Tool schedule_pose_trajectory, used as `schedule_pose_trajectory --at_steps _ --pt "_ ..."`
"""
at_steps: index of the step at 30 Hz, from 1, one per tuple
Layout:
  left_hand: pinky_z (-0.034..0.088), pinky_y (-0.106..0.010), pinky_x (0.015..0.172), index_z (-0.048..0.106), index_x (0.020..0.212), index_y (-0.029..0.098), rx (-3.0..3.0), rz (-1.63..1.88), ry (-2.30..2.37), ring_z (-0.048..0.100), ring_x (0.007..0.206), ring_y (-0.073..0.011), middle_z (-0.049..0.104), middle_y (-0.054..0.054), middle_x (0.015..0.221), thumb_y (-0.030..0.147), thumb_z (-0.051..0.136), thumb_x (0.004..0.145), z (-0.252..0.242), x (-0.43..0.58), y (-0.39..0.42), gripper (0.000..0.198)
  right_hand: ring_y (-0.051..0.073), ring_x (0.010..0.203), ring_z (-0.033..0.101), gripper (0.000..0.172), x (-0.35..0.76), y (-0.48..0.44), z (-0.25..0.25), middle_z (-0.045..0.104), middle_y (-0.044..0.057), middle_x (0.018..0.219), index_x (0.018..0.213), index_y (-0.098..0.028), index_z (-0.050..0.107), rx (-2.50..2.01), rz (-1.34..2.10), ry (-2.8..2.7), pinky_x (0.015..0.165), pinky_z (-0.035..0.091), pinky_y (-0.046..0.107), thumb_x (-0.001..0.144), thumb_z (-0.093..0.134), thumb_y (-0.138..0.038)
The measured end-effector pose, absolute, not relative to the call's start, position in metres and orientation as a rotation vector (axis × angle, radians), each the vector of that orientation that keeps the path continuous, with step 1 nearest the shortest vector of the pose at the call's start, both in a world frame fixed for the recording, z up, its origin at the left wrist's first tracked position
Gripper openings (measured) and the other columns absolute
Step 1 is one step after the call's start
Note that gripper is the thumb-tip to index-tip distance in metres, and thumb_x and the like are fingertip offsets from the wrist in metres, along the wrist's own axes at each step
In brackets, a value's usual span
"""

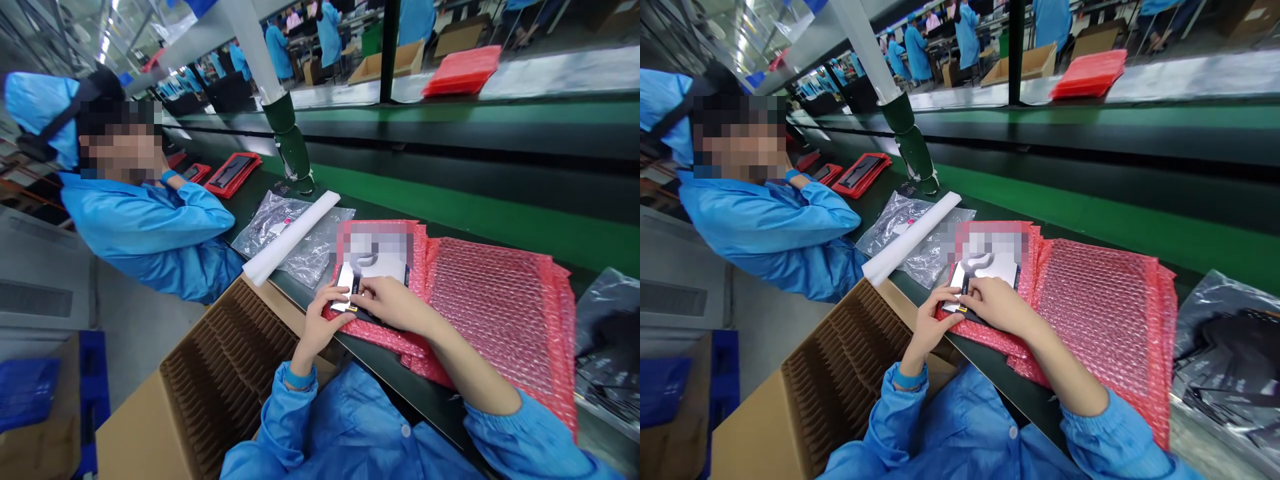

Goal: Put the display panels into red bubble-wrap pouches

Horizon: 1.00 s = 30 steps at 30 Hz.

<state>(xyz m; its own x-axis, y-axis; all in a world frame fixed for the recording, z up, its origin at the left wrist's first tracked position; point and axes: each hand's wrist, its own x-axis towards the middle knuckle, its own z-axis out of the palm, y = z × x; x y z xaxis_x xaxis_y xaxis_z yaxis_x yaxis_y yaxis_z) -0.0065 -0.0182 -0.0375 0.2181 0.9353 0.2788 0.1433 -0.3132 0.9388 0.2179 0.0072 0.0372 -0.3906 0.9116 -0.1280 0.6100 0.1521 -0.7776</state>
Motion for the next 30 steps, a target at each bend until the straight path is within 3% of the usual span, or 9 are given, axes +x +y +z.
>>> schedule_pose_trajectory --at_steps 21,27,30 --pt "0.039 -0.06 0.132 0.077 0.116 0.024 1.647 1.176 1.032 0.057 0.153 -0.0337 0.078 -0.013 0.138 0.043 0.093 0.09 -0.04 -0.005 -0.019 0.036 0.024 0.079 0.066 0.027 0.204 -0.005 0.055 0.073 0.003 0.086 0.088 -0.022 0.062 -1.763 0.898 -2.204 0.064 0.031 0.032 0.109 0.075 -0.034" --pt "0.027 -0.061 0.14 0.069 0.149 0.034 1.745 1.053 0.97 0.026 0.173 -0.0322 0.052 -0.009 0.173 0.038 0.086 0.097 -0.038 -0.011 -0.019 0.055 0.025 0.082 0.069 0.024 0.204 -0.009 0.055 0.073 0.003 0.086 0.097 -0.023 0.064 -1.861 0.8 -2.213 0.064 0.03 0.031 0.109 0.077 -0.04" --pt "0.035 -0.056 0.138 0.068 0.153 0.035 1.736 0.955 0.926 0.031 0.172 -0.0316 0.045 -0.007 0.178 0.036 0.078 0.103 -0.035 -0.014 -0.019 0.051 0.025 0.08 0.07 0.024 0.203 -0.013 0.055 0.072 0.002 0.084 0.101 -0.023 0.063 -1.891 0.719 -2.215 0.063 0.028 0.032 0.11 0.076 -0.041"
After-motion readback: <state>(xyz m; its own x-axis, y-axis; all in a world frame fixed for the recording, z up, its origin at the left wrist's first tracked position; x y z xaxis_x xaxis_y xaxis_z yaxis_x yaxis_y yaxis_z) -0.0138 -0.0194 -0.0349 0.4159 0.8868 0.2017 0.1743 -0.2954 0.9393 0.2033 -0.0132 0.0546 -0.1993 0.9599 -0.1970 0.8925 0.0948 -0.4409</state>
